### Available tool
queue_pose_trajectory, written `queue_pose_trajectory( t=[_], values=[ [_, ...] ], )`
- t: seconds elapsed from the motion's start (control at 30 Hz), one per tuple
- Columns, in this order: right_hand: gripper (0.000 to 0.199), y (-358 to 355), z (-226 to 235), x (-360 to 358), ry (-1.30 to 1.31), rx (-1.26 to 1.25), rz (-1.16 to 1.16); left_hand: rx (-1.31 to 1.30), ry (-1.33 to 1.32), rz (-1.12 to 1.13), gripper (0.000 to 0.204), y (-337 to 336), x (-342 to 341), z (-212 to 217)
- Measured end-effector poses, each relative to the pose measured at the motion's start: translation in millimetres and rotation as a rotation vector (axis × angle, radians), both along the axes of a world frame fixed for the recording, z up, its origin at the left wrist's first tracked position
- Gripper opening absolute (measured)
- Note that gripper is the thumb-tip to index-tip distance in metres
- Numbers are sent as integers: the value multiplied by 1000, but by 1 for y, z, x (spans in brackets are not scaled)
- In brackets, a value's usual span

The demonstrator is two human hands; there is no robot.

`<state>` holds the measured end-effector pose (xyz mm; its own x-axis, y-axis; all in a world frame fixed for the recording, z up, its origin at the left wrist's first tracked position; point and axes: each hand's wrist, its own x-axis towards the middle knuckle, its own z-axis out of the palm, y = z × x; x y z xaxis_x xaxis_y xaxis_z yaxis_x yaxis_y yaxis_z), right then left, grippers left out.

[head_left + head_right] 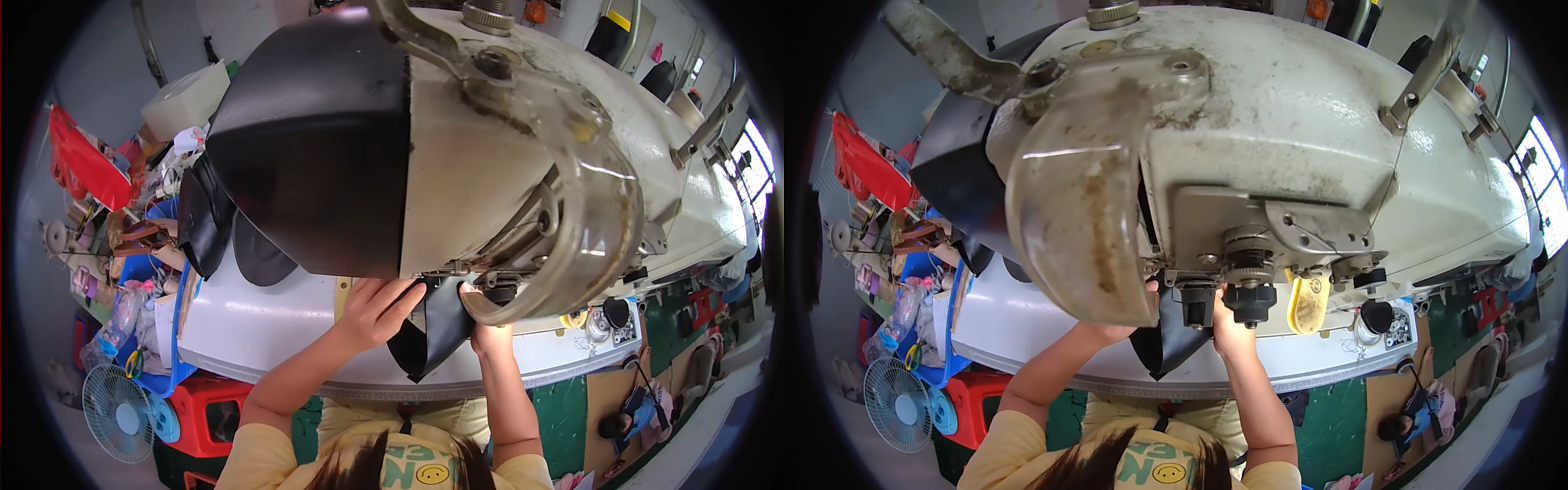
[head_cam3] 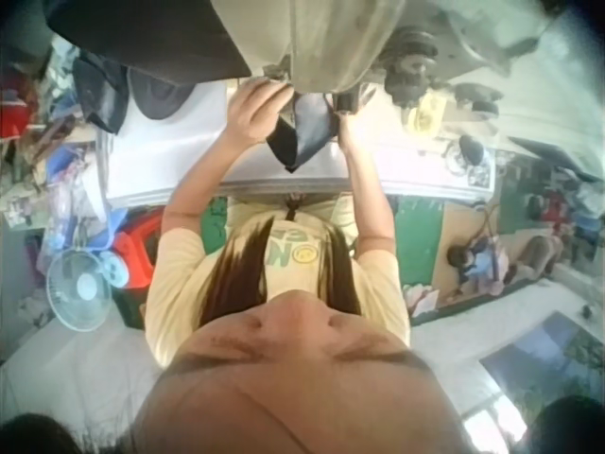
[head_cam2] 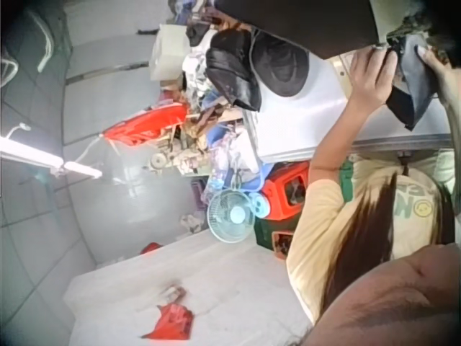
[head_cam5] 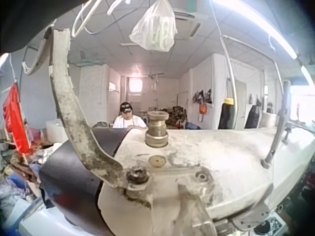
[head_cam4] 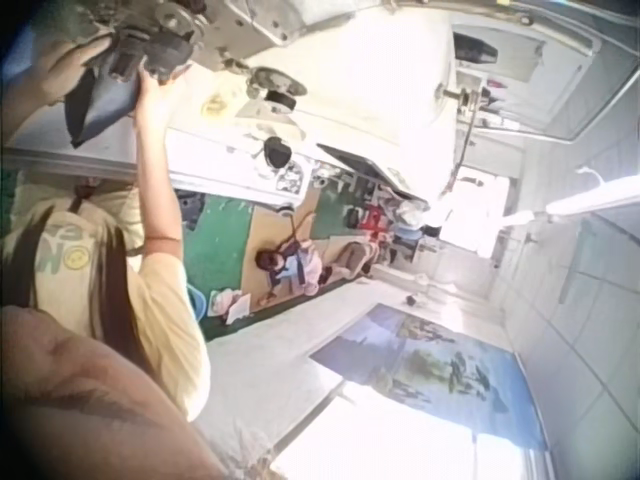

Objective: The person operates an industrial sewing machine to stitch black shoe parts. They repeatedly pick up parts from a stack, align them under the needle, sew them, and place the finished pieces aside.

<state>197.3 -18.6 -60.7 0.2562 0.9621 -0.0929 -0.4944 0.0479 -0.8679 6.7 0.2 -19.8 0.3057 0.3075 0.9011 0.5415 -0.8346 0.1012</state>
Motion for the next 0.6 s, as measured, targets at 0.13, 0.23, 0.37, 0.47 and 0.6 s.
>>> queue_pose_trajectory(
  t=[0.13, 0.23, 0.37, 0.47, 0.6],
  values=[
    [38, 6, -10, 1, -5, 25, 51, -140, 26, -64, 27, -1, -12, -6],
    [38, 8, -9, 0, -78, 45, 4, -156, 39, -80, 27, 3, -15, -2],
    [40, 8, 3, -2, -170, 29, 8, -153, -21, -79, 28, 10, -16, -22],
    [41, 6, 13, -4, -115, 47, 29, -144, -30, -79, 28, 10, -15, -21],
    [44, 7, 19, -3, -106, 86, 65, -181, -37, -102, 27, 6, -14, -15]
  ],
)
